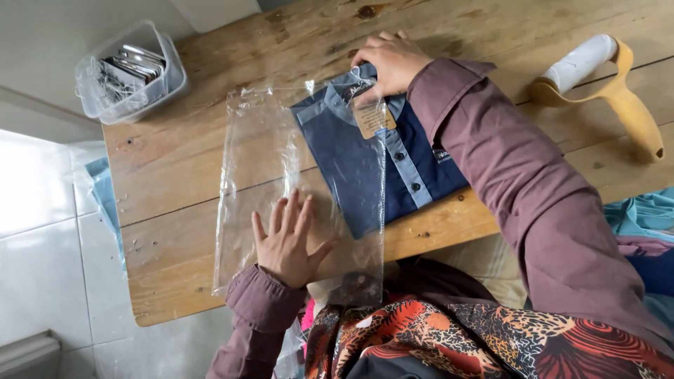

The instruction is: The person attaches a tag to a folded blue shirt using a string, then places the shirt into a clear plastic bag and seals it. The shirt is then set aside with other packaged shirts.

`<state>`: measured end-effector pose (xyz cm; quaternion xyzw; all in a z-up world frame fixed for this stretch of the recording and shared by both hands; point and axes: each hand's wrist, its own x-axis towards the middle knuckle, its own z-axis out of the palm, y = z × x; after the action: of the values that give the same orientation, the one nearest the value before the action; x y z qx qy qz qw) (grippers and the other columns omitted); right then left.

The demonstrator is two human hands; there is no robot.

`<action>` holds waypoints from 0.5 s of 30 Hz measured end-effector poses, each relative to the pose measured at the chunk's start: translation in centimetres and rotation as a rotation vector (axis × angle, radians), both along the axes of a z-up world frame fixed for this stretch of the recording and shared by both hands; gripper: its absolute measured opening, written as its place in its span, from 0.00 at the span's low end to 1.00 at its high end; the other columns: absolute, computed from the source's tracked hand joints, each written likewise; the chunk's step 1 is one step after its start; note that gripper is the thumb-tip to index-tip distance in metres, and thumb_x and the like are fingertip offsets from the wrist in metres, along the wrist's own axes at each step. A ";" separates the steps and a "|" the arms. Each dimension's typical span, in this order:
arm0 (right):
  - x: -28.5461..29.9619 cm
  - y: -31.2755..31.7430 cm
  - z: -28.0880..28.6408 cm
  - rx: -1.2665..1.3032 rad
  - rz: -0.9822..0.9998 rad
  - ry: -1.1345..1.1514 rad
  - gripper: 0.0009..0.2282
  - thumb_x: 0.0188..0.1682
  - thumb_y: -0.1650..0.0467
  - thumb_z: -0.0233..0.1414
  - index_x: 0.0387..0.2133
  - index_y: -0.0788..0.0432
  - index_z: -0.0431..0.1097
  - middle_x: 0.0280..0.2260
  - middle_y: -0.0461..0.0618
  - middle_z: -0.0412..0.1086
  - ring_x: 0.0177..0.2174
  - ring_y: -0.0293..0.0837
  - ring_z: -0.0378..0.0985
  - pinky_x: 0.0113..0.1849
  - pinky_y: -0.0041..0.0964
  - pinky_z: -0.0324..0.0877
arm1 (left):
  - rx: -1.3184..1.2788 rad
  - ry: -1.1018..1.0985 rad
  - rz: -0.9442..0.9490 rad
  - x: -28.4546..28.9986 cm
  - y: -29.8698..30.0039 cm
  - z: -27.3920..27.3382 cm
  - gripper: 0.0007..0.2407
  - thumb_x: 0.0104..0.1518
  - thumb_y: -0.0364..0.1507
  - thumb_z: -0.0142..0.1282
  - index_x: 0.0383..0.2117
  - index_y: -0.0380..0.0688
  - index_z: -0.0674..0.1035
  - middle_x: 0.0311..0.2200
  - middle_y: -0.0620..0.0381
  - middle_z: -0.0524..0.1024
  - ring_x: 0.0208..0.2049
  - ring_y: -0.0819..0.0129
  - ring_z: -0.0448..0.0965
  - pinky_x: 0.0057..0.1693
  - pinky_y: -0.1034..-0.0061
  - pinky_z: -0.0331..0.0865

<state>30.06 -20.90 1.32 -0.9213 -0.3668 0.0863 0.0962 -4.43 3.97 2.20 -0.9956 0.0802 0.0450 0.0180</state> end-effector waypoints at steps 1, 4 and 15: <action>0.0 -0.2 0.0 -0.016 -0.020 0.011 0.42 0.30 0.38 0.59 0.56 0.45 0.68 0.57 0.53 0.66 0.55 0.57 0.63 0.55 0.60 0.54 | -0.006 -0.042 -0.031 -0.3 0.1 -0.8 0.41 0.52 0.63 0.48 0.70 0.59 0.57 0.72 0.52 0.52 0.70 0.46 0.53 0.65 0.26 0.42; -0.5 -0.8 -0.4 -0.050 -0.043 0.046 0.44 0.31 0.38 0.59 0.57 0.52 0.68 0.59 0.57 0.66 0.56 0.59 0.64 0.56 0.61 0.53 | -0.034 -0.020 -0.061 -0.3 0.3 -1.3 0.41 0.53 0.61 0.52 0.71 0.58 0.57 0.72 0.53 0.52 0.71 0.45 0.50 0.65 0.25 0.41; -0.4 -14.4 3.0 0.259 -0.106 -0.035 0.22 0.49 0.54 0.67 0.36 0.61 0.75 0.29 0.56 0.75 0.25 0.52 0.73 0.28 0.46 0.62 | -0.371 0.282 -0.354 5.4 1.1 -1.8 0.49 0.43 0.47 0.72 0.73 0.52 0.52 0.75 0.56 0.45 0.75 0.46 0.38 0.63 0.26 0.45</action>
<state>29.64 -35.34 4.29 -0.9207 -0.3272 0.0171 0.2123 0.95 5.09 0.39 -0.9363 0.2614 0.1639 -0.1680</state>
